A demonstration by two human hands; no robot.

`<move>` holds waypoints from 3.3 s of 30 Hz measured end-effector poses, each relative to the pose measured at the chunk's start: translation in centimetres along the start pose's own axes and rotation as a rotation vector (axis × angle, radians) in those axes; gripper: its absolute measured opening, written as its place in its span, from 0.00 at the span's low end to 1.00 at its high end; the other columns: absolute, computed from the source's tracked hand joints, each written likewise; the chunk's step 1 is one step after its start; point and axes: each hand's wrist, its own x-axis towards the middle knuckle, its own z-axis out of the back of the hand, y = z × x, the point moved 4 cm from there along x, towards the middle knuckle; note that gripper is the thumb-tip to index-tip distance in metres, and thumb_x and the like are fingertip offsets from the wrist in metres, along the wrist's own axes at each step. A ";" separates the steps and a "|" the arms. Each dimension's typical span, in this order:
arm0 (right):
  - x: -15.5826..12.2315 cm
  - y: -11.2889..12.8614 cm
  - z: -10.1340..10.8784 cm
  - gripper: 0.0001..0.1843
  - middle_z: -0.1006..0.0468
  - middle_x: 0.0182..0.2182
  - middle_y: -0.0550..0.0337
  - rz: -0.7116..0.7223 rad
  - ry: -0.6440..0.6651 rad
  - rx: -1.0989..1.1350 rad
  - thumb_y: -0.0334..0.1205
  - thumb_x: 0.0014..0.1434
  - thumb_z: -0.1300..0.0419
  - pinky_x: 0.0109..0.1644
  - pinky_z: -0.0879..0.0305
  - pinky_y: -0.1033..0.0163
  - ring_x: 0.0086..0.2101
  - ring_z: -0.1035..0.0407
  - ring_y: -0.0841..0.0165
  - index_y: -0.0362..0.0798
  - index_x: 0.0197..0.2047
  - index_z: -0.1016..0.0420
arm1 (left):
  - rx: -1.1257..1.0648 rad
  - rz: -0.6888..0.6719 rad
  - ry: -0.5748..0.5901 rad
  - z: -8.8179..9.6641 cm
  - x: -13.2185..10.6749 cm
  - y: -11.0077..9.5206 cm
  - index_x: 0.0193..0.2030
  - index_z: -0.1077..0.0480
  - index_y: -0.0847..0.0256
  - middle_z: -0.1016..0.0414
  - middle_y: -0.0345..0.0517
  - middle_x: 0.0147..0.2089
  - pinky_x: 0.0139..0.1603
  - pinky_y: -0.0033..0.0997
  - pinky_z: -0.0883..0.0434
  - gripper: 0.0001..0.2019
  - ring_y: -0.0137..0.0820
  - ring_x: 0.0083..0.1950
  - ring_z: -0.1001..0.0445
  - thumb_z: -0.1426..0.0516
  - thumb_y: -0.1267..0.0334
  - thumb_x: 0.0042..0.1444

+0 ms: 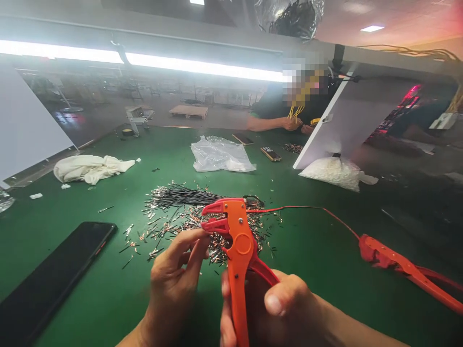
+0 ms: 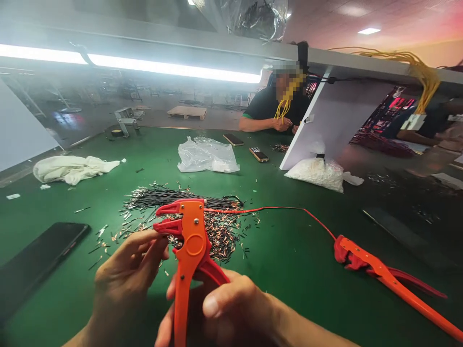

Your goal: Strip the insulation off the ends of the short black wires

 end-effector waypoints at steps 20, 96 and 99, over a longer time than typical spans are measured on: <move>-0.3 -1.4 1.1 0.23 0.26 0.24 0.58 -0.001 -0.028 0.058 0.41 0.42 0.40 0.30 0.40 0.66 0.24 0.35 0.71 0.43 0.44 0.31 | -0.190 0.144 0.239 -1.7 -2.0 0.5 0.38 0.27 0.56 0.23 0.38 0.33 0.33 0.22 0.27 0.04 0.26 0.33 0.25 0.44 0.67 0.61; -1.3 4.6 0.9 0.25 0.27 0.32 0.54 0.377 -0.248 -0.478 0.58 0.66 0.53 0.38 0.36 0.53 0.30 0.30 0.61 0.45 0.47 0.30 | 0.754 -0.350 0.242 -0.7 0.5 2.8 0.51 0.30 0.60 0.22 0.43 0.39 0.40 0.33 0.30 0.10 0.33 0.38 0.27 0.47 0.64 0.65; -1.5 5.0 1.5 0.25 0.28 0.32 0.55 0.409 -0.326 -0.582 0.59 0.66 0.53 0.39 0.37 0.54 0.31 0.31 0.62 0.47 0.47 0.30 | 0.741 -0.401 0.129 0.0 1.3 2.2 0.49 0.31 0.64 0.25 0.45 0.36 0.41 0.35 0.32 0.09 0.34 0.37 0.30 0.48 0.63 0.66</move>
